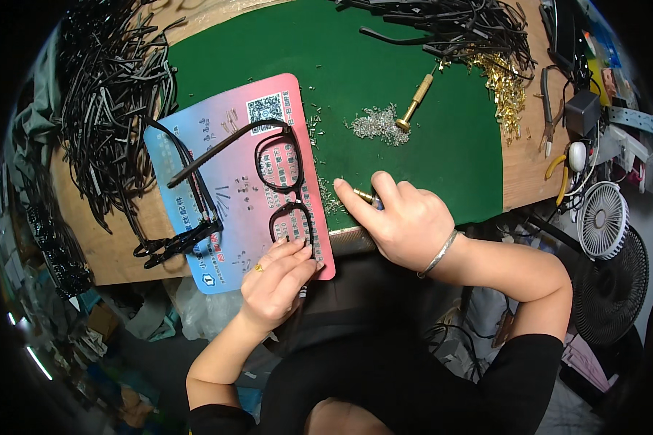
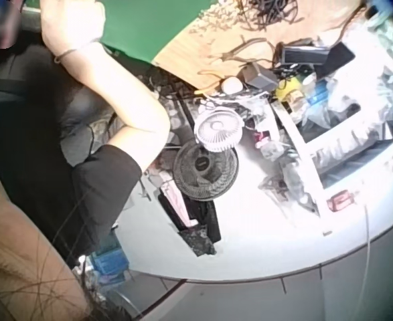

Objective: The person assembles eyeglasses by inserting small metal components into the frame arms and tightening them with a screwdriver. The person handles multiple glasses frames one at a time, placing completed units on the table.

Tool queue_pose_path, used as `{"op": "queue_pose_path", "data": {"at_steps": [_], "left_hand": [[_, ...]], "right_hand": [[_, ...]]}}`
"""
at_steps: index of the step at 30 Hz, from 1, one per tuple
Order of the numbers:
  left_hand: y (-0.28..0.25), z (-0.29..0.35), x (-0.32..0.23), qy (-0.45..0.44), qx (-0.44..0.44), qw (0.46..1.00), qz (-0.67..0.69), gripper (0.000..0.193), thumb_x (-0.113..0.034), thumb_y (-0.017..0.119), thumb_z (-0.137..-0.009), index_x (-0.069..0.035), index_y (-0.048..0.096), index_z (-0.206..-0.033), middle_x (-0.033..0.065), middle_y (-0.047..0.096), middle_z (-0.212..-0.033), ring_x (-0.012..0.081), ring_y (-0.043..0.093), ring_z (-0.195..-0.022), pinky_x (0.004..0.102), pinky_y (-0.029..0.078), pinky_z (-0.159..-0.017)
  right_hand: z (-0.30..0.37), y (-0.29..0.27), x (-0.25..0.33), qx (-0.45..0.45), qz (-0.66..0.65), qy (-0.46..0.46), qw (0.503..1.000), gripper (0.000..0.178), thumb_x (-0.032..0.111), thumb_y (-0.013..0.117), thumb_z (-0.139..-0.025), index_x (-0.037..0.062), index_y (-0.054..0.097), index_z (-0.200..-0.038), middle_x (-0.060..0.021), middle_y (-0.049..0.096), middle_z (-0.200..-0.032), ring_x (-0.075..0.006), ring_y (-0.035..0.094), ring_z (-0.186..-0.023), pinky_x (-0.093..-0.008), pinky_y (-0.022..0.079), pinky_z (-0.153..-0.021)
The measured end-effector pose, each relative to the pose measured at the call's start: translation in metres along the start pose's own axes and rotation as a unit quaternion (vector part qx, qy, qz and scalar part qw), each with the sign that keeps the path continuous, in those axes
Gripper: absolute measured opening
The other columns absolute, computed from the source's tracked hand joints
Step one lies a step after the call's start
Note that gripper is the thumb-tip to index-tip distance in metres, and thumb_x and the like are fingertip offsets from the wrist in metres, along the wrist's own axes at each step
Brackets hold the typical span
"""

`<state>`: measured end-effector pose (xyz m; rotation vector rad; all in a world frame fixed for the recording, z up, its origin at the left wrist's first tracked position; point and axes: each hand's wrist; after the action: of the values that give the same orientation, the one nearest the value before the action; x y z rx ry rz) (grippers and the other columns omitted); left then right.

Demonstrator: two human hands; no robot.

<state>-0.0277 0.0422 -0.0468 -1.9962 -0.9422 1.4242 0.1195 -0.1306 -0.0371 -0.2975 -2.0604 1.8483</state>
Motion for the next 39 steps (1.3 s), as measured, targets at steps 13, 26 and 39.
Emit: {"op": "queue_pose_path", "data": {"at_steps": [13,26,39], "left_hand": [[0.003,0.0,0.013,0.004,-0.015,0.999,0.033,0.019,-0.006,0.078,-0.064,-0.005,0.064,-0.077,0.007,0.067,-0.084,0.0236,0.065,-0.084,0.0385,0.05,-0.086],[0.0,0.001,0.012,-0.008,-0.011,0.999,0.051,0.016,0.004,0.071,-0.063,-0.004,0.062,-0.075,0.0077,0.067,-0.084,0.024,0.065,-0.086,0.0402,0.05,-0.087],[0.005,0.003,0.01,-0.017,-0.026,0.999,0.036,0.017,0.003,0.073,-0.065,-0.004,0.063,-0.076,0.0085,0.067,-0.084,0.0237,0.066,-0.084,0.0403,0.048,-0.089]], "right_hand": [[-0.002,0.0,0.005,0.012,0.034,-0.01,0.999,0.041,0.016,0.057,-0.072,0.0103,0.057,-0.112,-0.0083,0.05,-0.085,-0.0134,0.049,-0.05,-0.023,0.042,-0.039],[0.006,-0.008,0.02,0.062,-0.252,-0.076,0.963,0.041,0.016,0.06,-0.073,0.0148,0.056,-0.113,-0.0078,0.05,-0.079,-0.0163,0.058,-0.052,-0.0246,0.046,-0.042],[0.014,-0.002,0.026,0.022,-0.176,-0.089,0.98,0.04,0.015,0.057,-0.074,0.0154,0.06,-0.113,-0.0127,0.057,-0.087,-0.0139,0.055,-0.052,-0.0228,0.045,-0.042]]}}
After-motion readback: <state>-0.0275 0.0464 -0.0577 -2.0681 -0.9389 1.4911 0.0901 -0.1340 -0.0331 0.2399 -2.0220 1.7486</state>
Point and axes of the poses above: each hand's wrist, its own z-axis away from the middle knuckle, its own y-axis out of the palm, x = y × z
